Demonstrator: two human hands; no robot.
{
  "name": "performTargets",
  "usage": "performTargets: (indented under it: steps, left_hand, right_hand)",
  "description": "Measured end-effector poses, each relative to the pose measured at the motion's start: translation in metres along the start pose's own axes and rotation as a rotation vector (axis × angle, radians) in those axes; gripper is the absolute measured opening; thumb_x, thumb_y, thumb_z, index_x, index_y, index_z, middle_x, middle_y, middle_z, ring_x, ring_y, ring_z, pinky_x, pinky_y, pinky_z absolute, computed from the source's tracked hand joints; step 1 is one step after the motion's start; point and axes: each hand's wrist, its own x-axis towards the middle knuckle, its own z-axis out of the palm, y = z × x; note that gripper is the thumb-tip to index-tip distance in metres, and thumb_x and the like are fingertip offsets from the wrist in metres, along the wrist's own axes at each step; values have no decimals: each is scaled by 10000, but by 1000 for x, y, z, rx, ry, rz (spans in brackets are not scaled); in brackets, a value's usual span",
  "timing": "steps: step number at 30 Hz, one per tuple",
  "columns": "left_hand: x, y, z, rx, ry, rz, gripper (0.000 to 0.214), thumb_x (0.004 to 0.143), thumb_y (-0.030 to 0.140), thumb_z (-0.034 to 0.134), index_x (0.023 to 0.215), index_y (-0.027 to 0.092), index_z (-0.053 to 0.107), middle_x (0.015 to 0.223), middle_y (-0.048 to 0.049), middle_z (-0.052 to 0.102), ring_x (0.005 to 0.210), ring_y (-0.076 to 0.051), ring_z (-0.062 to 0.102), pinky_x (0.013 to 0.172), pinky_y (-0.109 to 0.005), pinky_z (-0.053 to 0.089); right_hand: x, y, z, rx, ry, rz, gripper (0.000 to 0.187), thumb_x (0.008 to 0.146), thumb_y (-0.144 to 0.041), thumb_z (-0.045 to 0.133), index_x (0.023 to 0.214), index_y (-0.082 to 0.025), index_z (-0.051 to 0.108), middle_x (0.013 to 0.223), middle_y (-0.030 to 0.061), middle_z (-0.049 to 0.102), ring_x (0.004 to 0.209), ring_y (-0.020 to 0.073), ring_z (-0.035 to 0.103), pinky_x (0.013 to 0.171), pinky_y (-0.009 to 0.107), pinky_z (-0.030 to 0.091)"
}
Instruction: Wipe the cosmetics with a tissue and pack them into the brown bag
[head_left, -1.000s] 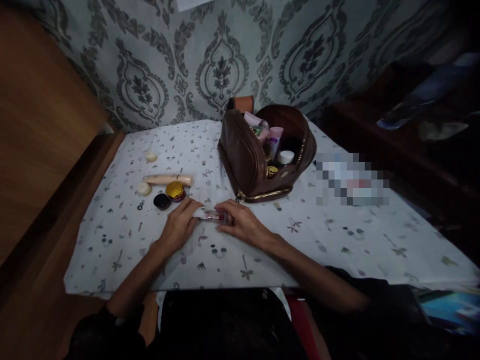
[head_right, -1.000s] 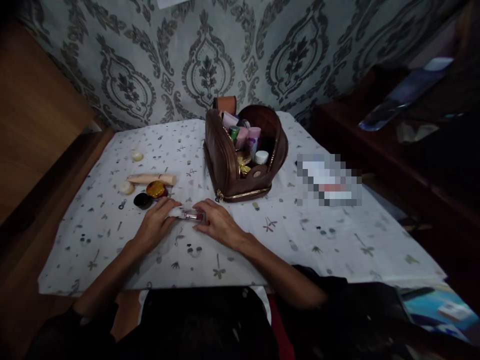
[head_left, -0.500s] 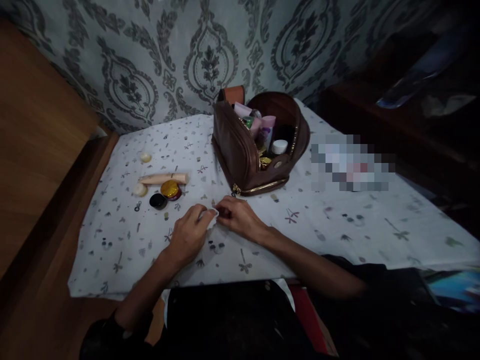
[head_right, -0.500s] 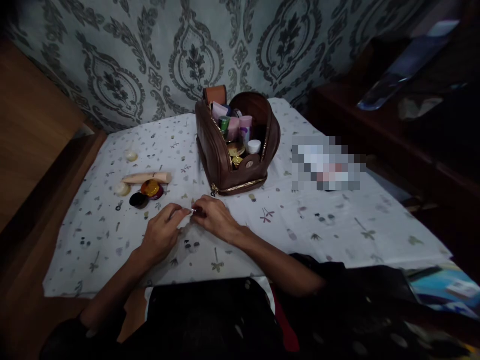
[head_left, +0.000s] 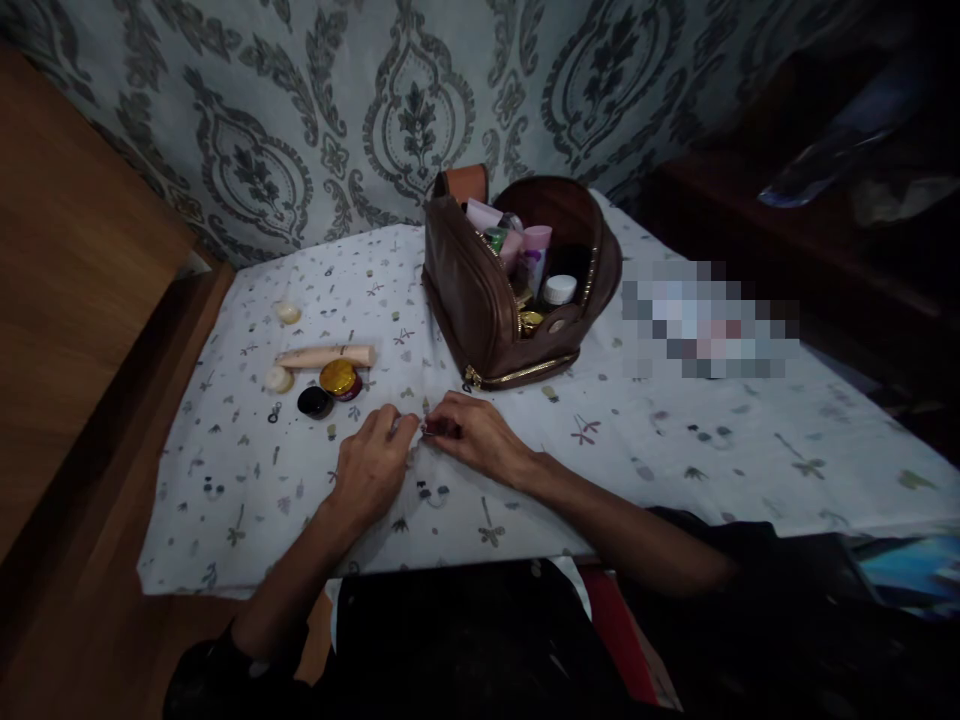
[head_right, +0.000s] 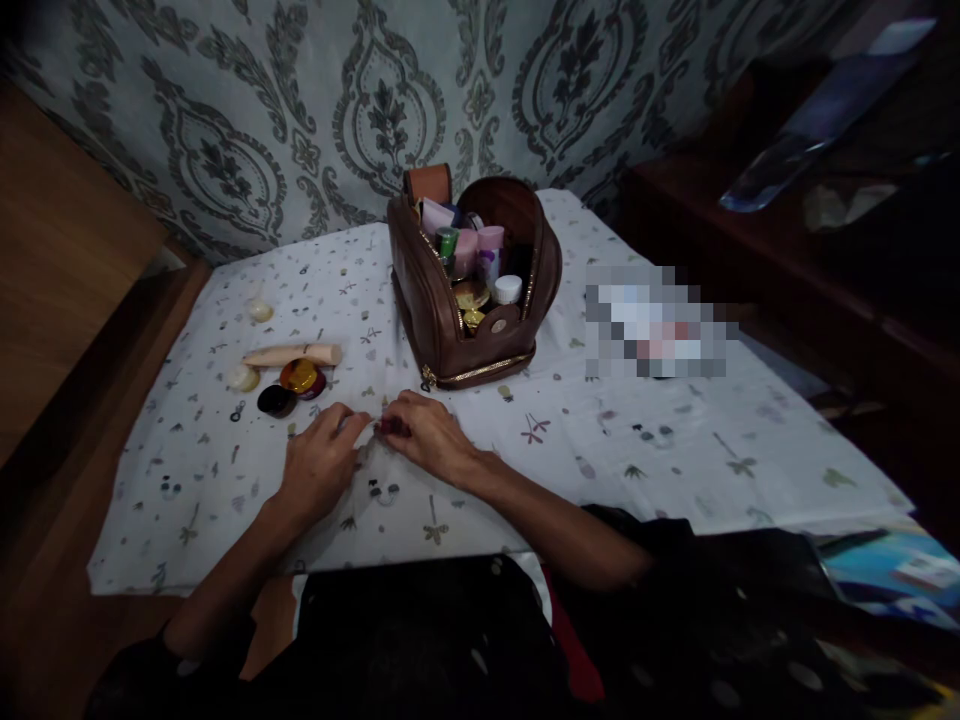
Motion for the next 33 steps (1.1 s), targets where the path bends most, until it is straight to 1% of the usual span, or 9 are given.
performTargets:
  steps: [2,6,13,16,19,22,26,28,33]
  left_hand:
    - [-1,-7,0,-3,-11,-60,302,865,71,498,1094,233,611,1035,-67,598,959,-225,612,599,-272,489]
    - [-3,-21,1,-51,-6,-160,342,830,34,480,1094,214,603,1011,-64,604,913,-218,618,637,-278,490]
    - [-6,-30,8,-130,64,-187,375,797,16,459,1091,197,603,976,-59,592,881,-211,617,701,-286,499]
    - [-8,-29,9,-135,65,-183,378,797,16,468,1103,194,601,990,-60,594,884,-209,617,712,-286,501]
    - [-10,-25,7,-121,26,-191,365,812,17,468,1107,189,597,1005,-66,592,888,-212,615,725,-297,510]
    - [-12,-18,5,-100,-29,-195,351,842,23,453,1104,206,598,1007,-65,587,901,-218,614,711,-303,519]
    - [-16,-7,7,-124,-83,-140,329,856,31,460,1092,212,601,1038,-73,590,935,-223,623,725,-319,544]
    - [-18,-4,9,-166,-67,-105,343,849,29,463,1109,212,593,1048,-73,592,949,-217,623,744,-319,554]
    - [-22,2,10,-249,69,-35,415,821,32,486,1180,221,571,1055,-60,596,974,-203,615,774,-298,554]
  right_hand:
    - [-1,0,0,5,1,-16,56,829,-150,710,881,-150,692,826,22,588,722,130,562,679,247,425]
    - [-2,0,-1,15,-6,-16,74,819,-129,707,888,-155,698,845,24,600,717,126,565,675,252,439]
    - [-1,0,-2,11,-1,-5,133,803,-119,733,932,-145,709,873,34,623,707,121,574,667,246,446]
    - [-1,0,-4,48,-16,-21,135,821,-155,736,954,-142,716,868,37,631,716,125,586,666,244,450]
    - [0,0,-4,76,-28,-42,133,849,-147,696,980,-151,720,867,37,636,721,128,590,663,244,452]
    - [0,0,-3,58,-26,-49,170,821,-126,706,987,-161,716,870,30,631,702,123,573,666,246,451]
    - [0,1,0,12,-33,-36,168,808,-137,726,974,-161,712,845,21,602,693,123,554,675,248,434]
    - [-1,1,1,7,-36,-30,145,801,-137,733,941,-165,705,844,16,591,691,118,543,670,242,421]
    - [-2,-1,1,4,-28,-59,153,778,-107,725,904,-165,661,848,9,584,714,122,531,678,236,405]
